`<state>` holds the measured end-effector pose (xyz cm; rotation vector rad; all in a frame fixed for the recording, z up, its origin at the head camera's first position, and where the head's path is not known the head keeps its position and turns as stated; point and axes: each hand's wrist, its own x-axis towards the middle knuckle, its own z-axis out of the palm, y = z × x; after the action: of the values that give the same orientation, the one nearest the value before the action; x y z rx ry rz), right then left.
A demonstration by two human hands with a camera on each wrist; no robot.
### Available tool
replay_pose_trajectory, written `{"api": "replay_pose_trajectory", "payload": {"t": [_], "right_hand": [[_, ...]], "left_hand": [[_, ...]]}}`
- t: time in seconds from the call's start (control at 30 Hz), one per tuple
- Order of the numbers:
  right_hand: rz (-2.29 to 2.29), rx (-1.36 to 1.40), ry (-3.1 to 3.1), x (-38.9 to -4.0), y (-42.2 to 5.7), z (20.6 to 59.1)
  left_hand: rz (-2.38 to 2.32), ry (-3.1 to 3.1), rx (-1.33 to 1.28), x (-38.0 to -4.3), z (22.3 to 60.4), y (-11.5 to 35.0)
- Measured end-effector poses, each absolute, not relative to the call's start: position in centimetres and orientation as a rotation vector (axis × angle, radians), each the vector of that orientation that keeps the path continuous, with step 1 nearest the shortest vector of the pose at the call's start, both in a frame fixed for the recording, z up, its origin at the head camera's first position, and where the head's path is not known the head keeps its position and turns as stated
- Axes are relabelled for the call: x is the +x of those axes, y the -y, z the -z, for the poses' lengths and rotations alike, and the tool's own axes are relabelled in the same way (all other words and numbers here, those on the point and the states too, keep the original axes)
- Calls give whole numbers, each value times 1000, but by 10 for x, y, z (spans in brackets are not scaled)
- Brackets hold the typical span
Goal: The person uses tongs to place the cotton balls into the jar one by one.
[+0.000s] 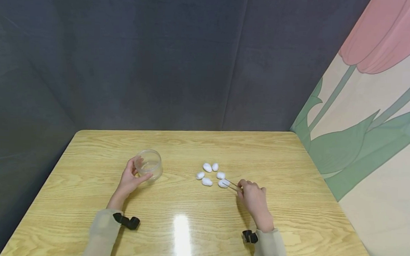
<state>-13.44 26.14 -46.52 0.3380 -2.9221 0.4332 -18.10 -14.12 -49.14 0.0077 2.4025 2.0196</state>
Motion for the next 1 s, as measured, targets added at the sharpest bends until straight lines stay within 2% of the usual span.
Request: {"api": "replay_pose_trajectory", "payload": {"t": [0.3,0.63,1.0], "right_hand": [[-436,326,2966,-135,-260,466],[-440,388,2944,-135,-258,468],[-441,451,2855,-134,-257,469]], "left_hand": [[-2027,-2430,1,-190,513,145],[-2031,-2406,43,-177,484,141],[-2030,-2454,15,-189,514,146]]}}
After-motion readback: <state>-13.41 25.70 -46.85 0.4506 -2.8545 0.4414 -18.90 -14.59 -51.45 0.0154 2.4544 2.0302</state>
